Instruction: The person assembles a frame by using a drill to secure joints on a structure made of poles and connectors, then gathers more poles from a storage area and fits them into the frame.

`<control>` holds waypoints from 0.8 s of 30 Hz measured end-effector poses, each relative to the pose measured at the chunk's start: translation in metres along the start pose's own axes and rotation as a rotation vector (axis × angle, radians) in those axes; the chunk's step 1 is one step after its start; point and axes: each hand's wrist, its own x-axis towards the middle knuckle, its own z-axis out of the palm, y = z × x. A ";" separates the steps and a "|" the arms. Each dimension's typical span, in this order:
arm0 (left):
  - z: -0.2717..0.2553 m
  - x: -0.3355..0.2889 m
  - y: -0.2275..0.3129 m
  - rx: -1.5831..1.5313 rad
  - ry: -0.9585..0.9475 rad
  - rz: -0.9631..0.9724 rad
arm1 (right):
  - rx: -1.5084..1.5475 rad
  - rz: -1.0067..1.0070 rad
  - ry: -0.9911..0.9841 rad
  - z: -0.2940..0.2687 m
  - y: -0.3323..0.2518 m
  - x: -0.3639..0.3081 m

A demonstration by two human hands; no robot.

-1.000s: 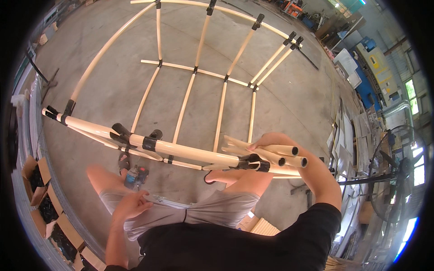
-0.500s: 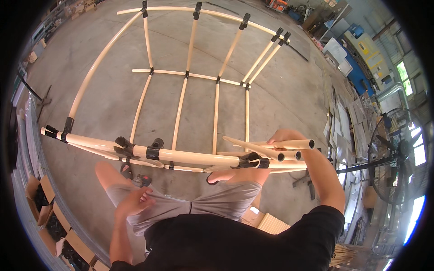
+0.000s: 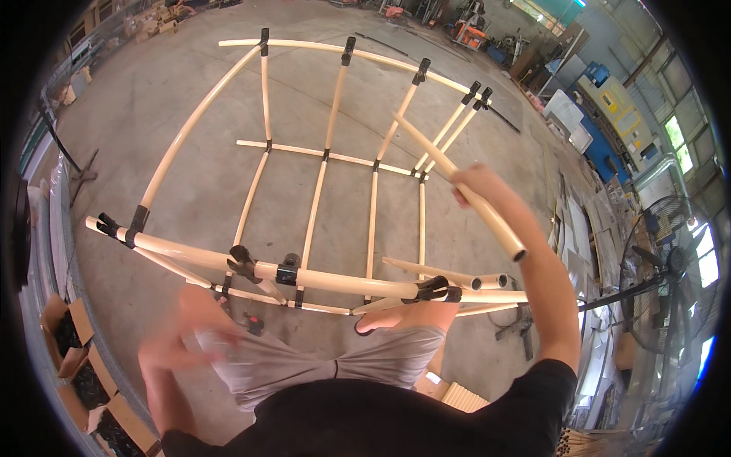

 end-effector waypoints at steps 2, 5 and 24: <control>-0.015 0.043 0.006 0.151 0.324 0.019 | 0.240 -0.059 -0.041 0.028 -0.020 0.017; -0.035 0.117 -0.019 0.258 0.460 -0.122 | 0.285 -0.146 -0.001 0.071 -0.082 0.022; -0.001 0.182 -0.050 0.111 -0.542 -0.828 | 0.573 -0.217 -0.025 0.128 -0.114 0.005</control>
